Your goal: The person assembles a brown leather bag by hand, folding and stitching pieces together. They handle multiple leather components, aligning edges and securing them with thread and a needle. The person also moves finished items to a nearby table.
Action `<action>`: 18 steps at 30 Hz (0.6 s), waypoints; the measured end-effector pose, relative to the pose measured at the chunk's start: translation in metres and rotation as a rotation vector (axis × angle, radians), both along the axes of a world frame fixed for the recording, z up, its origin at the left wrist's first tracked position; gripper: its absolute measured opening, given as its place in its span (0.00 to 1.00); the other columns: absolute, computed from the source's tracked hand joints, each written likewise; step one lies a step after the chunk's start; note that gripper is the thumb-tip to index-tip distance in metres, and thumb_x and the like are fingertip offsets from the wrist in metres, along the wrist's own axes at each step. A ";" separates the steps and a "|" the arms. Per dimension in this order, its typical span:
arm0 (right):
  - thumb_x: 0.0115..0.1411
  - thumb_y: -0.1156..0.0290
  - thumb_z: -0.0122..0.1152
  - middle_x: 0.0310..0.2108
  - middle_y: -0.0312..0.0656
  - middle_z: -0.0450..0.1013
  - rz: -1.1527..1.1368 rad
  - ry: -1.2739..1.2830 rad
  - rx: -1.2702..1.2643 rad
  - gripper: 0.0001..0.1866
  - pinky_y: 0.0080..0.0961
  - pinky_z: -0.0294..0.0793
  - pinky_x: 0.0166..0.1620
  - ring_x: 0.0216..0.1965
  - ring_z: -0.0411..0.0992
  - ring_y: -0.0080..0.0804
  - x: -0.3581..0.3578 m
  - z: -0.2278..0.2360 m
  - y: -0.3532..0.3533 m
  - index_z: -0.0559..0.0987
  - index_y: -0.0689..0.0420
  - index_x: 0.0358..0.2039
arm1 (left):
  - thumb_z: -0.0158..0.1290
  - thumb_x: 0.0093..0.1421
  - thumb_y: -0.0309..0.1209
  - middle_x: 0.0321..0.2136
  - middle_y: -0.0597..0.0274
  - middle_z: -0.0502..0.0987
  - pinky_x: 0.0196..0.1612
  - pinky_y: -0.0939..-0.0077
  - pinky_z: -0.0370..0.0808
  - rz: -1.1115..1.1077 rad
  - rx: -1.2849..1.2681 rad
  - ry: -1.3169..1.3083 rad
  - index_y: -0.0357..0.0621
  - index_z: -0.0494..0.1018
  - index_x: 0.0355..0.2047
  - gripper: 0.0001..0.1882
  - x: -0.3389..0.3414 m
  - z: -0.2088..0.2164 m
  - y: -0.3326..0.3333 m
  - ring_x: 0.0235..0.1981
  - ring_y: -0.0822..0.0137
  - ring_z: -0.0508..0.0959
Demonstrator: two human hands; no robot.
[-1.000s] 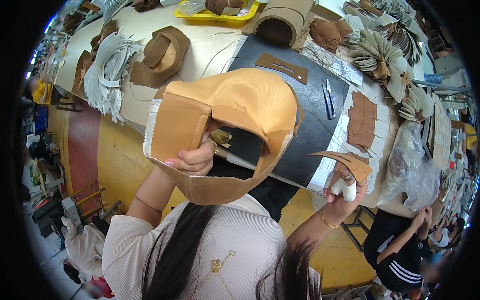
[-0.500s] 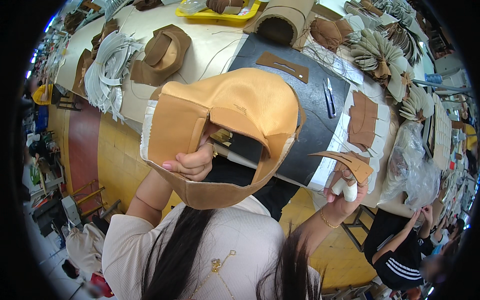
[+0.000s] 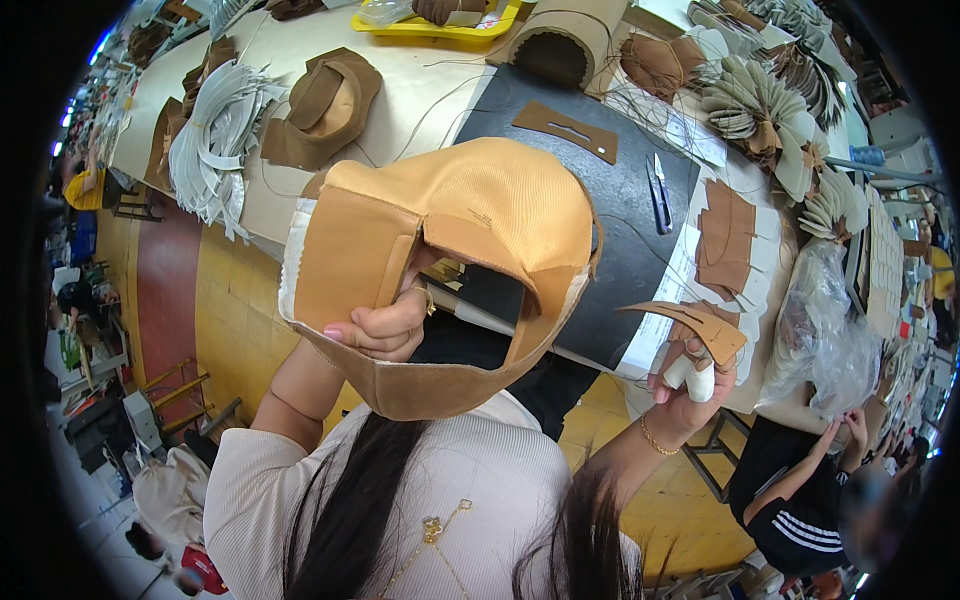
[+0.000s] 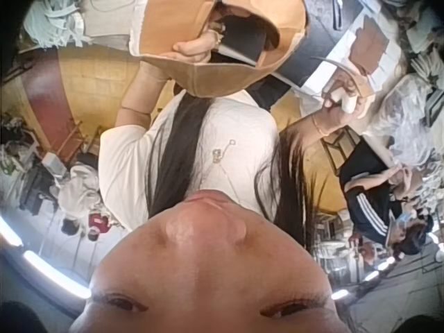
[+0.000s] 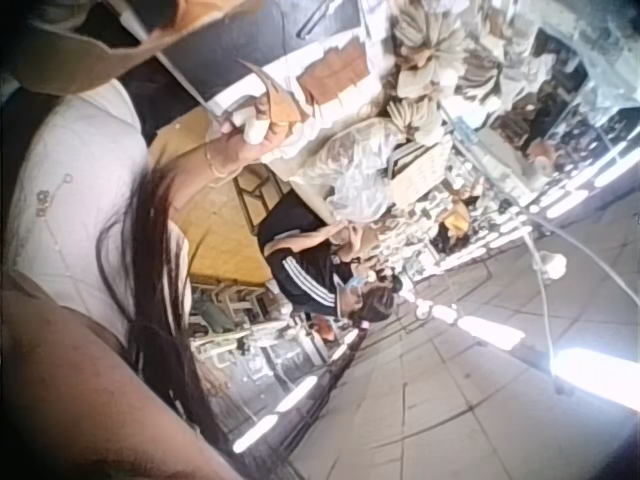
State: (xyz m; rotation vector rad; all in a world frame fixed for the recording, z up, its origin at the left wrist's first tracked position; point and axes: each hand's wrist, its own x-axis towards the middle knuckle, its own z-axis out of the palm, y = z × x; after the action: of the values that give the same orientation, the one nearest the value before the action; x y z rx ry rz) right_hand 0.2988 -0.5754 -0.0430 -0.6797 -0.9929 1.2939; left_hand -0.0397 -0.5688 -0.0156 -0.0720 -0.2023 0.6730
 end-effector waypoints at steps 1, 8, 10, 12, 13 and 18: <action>0.64 0.68 0.53 0.12 0.40 0.66 0.010 0.007 0.005 0.13 0.15 0.63 0.10 0.06 0.59 0.19 0.000 0.000 0.000 0.75 0.67 0.37 | 0.34 0.66 0.56 0.13 0.67 0.61 0.10 0.89 0.57 -0.006 -0.001 0.005 0.51 0.47 0.67 0.36 0.000 -0.001 0.000 0.08 0.78 0.70; 0.65 0.67 0.52 0.12 0.40 0.66 -0.013 -0.017 0.001 0.13 0.16 0.64 0.10 0.06 0.59 0.19 0.001 0.000 -0.002 0.74 0.67 0.37 | 0.35 0.66 0.56 0.12 0.68 0.61 0.11 0.89 0.57 -0.027 0.018 -0.020 0.53 0.48 0.68 0.36 0.002 -0.005 -0.002 0.08 0.78 0.71; 0.65 0.67 0.52 0.12 0.40 0.66 -0.006 -0.018 0.003 0.13 0.15 0.63 0.10 0.06 0.59 0.19 0.002 0.000 -0.002 0.74 0.67 0.37 | 0.35 0.66 0.56 0.12 0.68 0.61 0.11 0.90 0.57 -0.020 0.029 -0.032 0.52 0.48 0.67 0.35 0.003 -0.005 -0.003 0.09 0.79 0.71; 0.66 0.64 0.49 0.12 0.36 0.63 0.016 -0.080 0.014 0.14 0.15 0.60 0.11 0.07 0.57 0.17 0.002 0.000 -0.002 0.72 0.64 0.39 | 0.34 0.67 0.55 0.12 0.68 0.61 0.11 0.91 0.57 -0.012 0.034 -0.033 0.52 0.49 0.67 0.34 0.004 -0.004 -0.004 0.08 0.79 0.71; 0.67 0.62 0.47 0.11 0.34 0.62 0.033 -0.111 0.019 0.14 0.15 0.58 0.12 0.08 0.56 0.16 0.002 0.000 -0.002 0.71 0.62 0.40 | 0.34 0.67 0.54 0.12 0.68 0.61 0.11 0.91 0.57 -0.007 0.032 -0.027 0.52 0.49 0.67 0.34 0.004 -0.004 -0.004 0.08 0.80 0.70; 0.68 0.64 0.46 0.12 0.34 0.62 0.040 -0.106 0.024 0.13 0.14 0.58 0.12 0.08 0.56 0.15 0.003 0.000 -0.002 0.71 0.62 0.40 | 0.34 0.67 0.53 0.12 0.68 0.61 0.09 0.92 0.56 -0.006 0.016 -0.032 0.51 0.50 0.67 0.33 0.004 -0.001 -0.003 0.07 0.80 0.69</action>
State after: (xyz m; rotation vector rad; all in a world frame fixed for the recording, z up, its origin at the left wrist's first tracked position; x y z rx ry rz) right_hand 0.3020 -0.5775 -0.0430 -0.7192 -1.1111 1.2895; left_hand -0.0357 -0.5720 -0.0166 -0.0678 -0.2386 0.6648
